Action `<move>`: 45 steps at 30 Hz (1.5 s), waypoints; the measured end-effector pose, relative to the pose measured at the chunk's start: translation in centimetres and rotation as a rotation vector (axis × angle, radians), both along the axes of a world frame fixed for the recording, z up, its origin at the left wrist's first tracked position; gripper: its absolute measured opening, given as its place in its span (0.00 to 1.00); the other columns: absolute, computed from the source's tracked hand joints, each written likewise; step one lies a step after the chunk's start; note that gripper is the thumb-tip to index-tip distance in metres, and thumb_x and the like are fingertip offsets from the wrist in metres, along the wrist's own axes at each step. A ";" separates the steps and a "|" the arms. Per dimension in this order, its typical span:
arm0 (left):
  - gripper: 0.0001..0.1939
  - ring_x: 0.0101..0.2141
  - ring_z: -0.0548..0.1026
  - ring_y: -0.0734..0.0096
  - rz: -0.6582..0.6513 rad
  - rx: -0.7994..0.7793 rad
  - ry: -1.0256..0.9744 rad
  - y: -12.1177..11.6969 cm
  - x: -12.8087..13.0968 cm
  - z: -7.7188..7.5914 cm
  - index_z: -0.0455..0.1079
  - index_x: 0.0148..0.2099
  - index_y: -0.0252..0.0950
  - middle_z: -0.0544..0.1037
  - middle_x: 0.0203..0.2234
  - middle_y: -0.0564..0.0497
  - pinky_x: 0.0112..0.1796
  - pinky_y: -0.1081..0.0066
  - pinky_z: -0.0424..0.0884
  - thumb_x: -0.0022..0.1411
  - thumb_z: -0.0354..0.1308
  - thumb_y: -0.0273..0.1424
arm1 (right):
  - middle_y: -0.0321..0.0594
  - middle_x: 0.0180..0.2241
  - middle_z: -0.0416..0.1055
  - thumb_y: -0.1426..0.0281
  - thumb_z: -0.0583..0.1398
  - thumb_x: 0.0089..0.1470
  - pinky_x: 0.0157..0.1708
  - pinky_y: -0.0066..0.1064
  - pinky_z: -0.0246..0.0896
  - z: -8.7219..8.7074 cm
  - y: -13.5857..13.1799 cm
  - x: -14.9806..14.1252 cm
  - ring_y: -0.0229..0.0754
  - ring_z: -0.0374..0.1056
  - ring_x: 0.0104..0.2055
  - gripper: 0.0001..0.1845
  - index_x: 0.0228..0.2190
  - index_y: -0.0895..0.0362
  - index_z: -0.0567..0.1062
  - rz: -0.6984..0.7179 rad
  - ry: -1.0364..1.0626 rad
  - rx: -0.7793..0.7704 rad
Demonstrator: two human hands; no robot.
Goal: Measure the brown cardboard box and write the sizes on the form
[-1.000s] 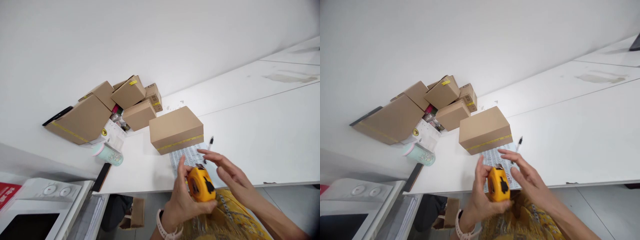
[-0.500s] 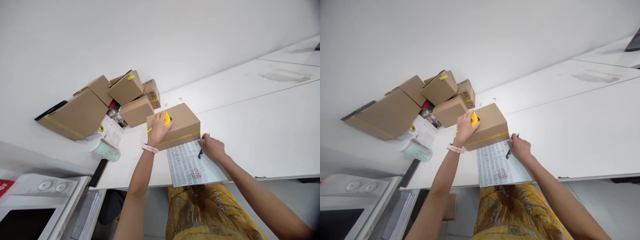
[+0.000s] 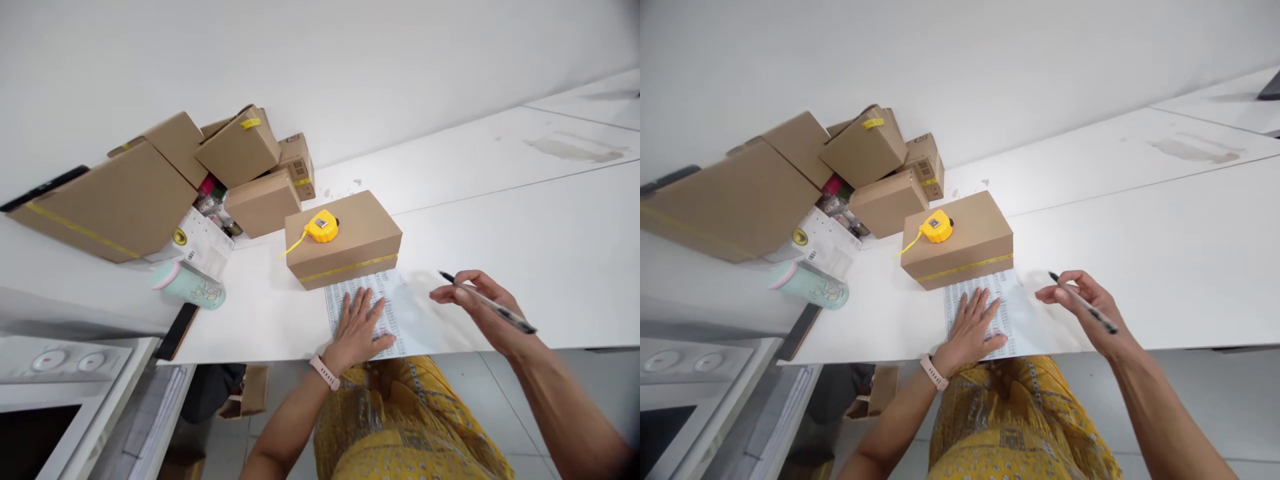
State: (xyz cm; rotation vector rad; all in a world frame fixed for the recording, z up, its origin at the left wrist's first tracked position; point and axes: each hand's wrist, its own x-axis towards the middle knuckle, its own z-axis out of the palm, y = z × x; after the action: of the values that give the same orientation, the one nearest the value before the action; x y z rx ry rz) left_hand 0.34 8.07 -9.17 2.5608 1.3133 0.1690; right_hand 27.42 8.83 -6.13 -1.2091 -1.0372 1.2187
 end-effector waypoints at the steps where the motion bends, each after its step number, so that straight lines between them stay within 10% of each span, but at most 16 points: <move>1: 0.44 0.73 0.38 0.47 0.001 -0.009 0.017 0.0 0.2 -0.3 0.47 0.75 0.34 0.43 0.74 0.35 0.68 0.39 0.41 0.68 0.52 0.54 | 0.39 0.28 0.80 0.49 0.66 0.54 0.44 0.45 0.71 -0.1 0.0 -0.8 0.48 0.76 0.34 0.19 0.34 0.50 0.71 -0.008 -0.031 0.002; 6: 0.42 0.73 0.36 0.47 0.027 0.015 0.015 -0.3 0.6 -0.3 0.46 0.75 0.34 0.42 0.74 0.35 0.68 0.39 0.38 0.70 0.48 0.55 | 0.38 0.27 0.76 0.41 0.49 0.63 0.41 0.41 0.69 -1.1 1.4 -4.8 0.45 0.73 0.32 0.29 0.41 0.52 0.73 0.118 -0.015 -0.017; 19: 0.40 0.70 0.52 0.44 0.114 0.000 -0.091 -2.0 1.9 0.4 0.58 0.69 0.37 0.58 0.70 0.39 0.68 0.40 0.44 0.64 0.58 0.55 | 0.37 0.28 0.73 0.49 0.71 0.44 0.25 0.29 0.60 -3.5 3.6 -6.3 0.37 0.65 0.27 0.26 0.32 0.55 0.71 0.105 -0.186 -0.041; 27: 0.51 0.72 0.40 0.46 0.025 -0.030 -0.095 -1.4 1.5 0.3 0.51 0.73 0.38 0.52 0.73 0.46 0.68 0.37 0.33 0.58 0.57 0.63 | 0.30 0.18 0.59 0.53 0.63 0.56 0.21 0.29 0.50 -3.8 4.3 -6.4 0.35 0.54 0.22 0.20 0.24 0.52 0.64 0.007 -0.440 0.031; 45: 0.50 0.73 0.40 0.46 0.029 -0.047 -0.125 -1.4 1.5 0.3 0.50 0.73 0.38 0.53 0.73 0.46 0.68 0.38 0.33 0.61 0.55 0.63 | 0.32 0.21 0.64 0.58 0.61 0.57 0.23 0.32 0.53 -4.8 4.7 -6.7 0.37 0.57 0.22 0.15 0.25 0.52 0.65 0.057 -0.556 0.105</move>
State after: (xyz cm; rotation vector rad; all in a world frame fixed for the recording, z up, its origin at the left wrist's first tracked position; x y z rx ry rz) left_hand 1.84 6.68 -8.82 2.4507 1.2925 0.2950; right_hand 20.71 13.57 -10.97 -1.4815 -1.5287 0.8691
